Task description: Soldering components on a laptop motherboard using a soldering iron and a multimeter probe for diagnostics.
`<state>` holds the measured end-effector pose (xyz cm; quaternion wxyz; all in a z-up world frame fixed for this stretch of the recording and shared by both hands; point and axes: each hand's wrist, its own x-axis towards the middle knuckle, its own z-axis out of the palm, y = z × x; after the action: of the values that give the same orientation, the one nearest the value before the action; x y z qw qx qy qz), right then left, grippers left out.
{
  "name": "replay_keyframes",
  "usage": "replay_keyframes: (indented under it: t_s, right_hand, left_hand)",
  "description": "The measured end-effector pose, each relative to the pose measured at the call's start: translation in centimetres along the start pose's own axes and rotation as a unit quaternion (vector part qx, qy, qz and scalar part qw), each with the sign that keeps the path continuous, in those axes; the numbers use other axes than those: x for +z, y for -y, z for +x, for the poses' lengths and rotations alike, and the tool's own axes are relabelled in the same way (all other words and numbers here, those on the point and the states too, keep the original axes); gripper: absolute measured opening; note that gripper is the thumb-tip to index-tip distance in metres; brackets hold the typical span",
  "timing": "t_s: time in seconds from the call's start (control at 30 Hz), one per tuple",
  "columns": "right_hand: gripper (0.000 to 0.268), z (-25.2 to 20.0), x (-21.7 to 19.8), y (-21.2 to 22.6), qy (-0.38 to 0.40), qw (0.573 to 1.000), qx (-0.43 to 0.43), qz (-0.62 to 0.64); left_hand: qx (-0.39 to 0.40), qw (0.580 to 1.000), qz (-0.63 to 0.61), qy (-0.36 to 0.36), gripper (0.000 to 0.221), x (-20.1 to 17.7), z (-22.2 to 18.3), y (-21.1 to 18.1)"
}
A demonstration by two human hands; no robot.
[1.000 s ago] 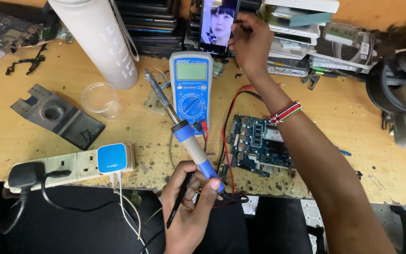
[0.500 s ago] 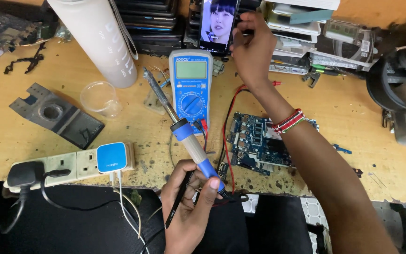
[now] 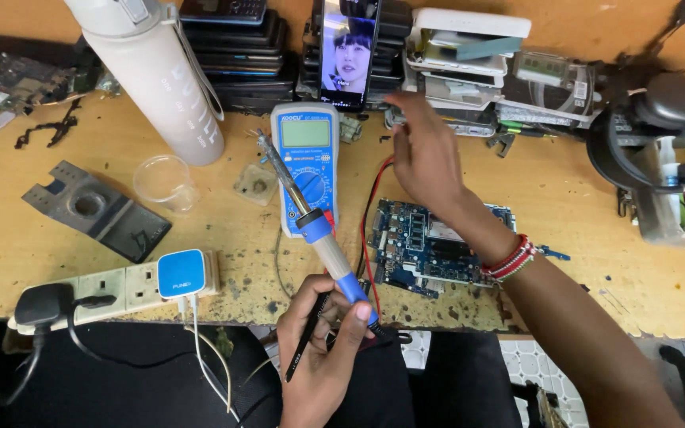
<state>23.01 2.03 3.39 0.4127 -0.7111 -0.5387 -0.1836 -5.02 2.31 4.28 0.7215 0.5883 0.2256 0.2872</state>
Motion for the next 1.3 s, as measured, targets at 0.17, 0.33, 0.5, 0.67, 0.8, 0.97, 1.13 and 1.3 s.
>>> replay_keyframes:
  t_s: [0.17,0.33,0.5,0.67,0.8,0.97,1.13,1.3]
  right_hand:
    - [0.072,2.5,0.4,1.7,0.209,0.976,0.043,-0.040]
    - [0.077,3.3,1.9,0.5,0.230,0.969,0.033,-0.084]
    - [0.079,3.1,2.6,-1.4,0.206,0.969,-0.038,-0.130]
    - [0.070,3.5,2.4,-3.2,0.162,0.978,-0.053,-0.121]
    - [0.063,1.7,1.1,-1.9,0.009,0.997,-0.052,-0.057]
    - [0.037,-2.9,-2.1,1.8,-0.062,0.995,-0.072,-0.014]
    - [0.049,-12.3,-5.0,4.9,-0.012,0.966,-0.256,-0.043]
    - [0.029,-15.6,-6.6,8.9,0.006,0.969,-0.245,-0.033]
  left_hand:
    - [-0.024,1.000,0.016,-0.003,0.022,0.4,-0.3,0.0]
    - [-0.017,1.000,0.021,0.010,0.022,0.1,-0.3,0.0]
    - [-0.018,1.000,-0.009,0.007,0.022,-0.1,-0.1,-0.2]
    - [-0.010,1.000,-0.010,0.010,0.023,-0.4,0.0,-0.3]
    - [-0.021,1.000,-0.012,0.009,0.024,-1.0,0.1,-0.4]
    - [0.006,1.000,0.003,0.009,0.025,-0.9,0.3,-0.5]
    - [0.037,0.997,0.025,0.062,0.017,0.3,0.3,-0.6]
    - [0.046,0.991,0.059,0.108,0.015,2.1,-0.3,1.0]
